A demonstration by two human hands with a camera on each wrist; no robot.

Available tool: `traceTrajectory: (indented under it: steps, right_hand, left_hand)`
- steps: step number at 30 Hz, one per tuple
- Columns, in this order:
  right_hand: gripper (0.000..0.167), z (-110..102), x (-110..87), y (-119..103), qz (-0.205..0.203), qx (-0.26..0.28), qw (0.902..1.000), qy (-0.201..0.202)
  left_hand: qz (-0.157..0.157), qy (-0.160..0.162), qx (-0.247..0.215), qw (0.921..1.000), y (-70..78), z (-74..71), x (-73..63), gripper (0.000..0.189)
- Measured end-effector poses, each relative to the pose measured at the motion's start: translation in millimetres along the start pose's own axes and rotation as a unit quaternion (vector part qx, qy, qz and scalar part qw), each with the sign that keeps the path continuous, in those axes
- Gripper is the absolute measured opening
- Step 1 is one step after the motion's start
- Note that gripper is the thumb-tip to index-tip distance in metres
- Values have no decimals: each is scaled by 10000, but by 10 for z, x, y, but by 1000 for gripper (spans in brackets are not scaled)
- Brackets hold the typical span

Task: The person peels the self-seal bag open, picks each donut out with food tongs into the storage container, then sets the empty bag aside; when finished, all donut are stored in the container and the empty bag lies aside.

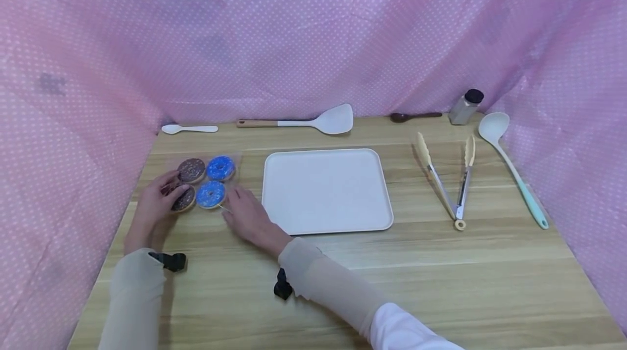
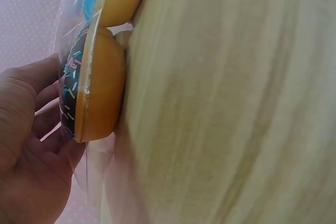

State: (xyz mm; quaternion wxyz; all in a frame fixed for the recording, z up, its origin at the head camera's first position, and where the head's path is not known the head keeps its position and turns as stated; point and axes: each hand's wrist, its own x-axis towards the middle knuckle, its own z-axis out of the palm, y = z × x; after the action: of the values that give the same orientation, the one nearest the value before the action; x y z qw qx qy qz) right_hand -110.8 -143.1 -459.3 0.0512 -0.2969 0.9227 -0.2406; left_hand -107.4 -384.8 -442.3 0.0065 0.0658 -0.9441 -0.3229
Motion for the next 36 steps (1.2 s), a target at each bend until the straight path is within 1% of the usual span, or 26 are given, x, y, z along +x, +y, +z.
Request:
traceTrajectory:
  steps: [4, 7, 12, 15, 18, 21, 25, 27, 29, 31, 33, 36]
  right_hand:
    - [14, -10, 17, 18, 117, 383, 9992, 26]
    - [5, -27, 30, 31, 170, 670, 9975, 142]
    - [12, -72, 40, 68, 349, 1077, 9929, 373]
    - [14, -111, 26, 95, 536, 1387, 9879, 444]
    - [14, -153, 3, 119, 666, 1568, 9839, 547]
    - [14, -190, -17, 132, 700, 1622, 9826, 583]
    - [6, -232, -25, 115, 745, 1686, 9823, 335]
    - [17, -246, -8, 88, 835, 1714, 9815, 183]
    - [29, -254, 28, 54, 914, 1673, 9816, 112]
    - [33, -243, 86, 23, 932, 1599, 9827, 103]
    - [30, -219, 151, 2, 902, 1491, 9846, 122]
    - [19, -179, 231, -8, 871, 1313, 9874, 150]
  left_hand:
    - [-136, -187, -58, 9997, 9, -14, 11, 61]
    - [-195, -248, -62, 9995, 11, -14, 25, 62]
    - [-183, -244, -104, 9995, -3, 5, 68, 63]
    - [-90, -194, -102, 9997, -19, 16, 84, 62]
    - [-92, -176, -128, 9997, -31, 21, 81, 62]
    - [-140, -175, -160, 9996, -43, 22, 73, 63]
    - [-170, -180, -166, 9996, -47, 15, 64, 63]
    - [-173, -188, -164, 9995, -42, 9, 59, 63]
    - [-183, -205, -157, 9995, -41, 3, 54, 64]
    - [-199, -213, -153, 9995, -40, 0, 50, 64]
    - [-210, -218, -155, 9994, -35, -1, 45, 63]
    - [-198, -209, -148, 9995, -27, 5, 41, 62]
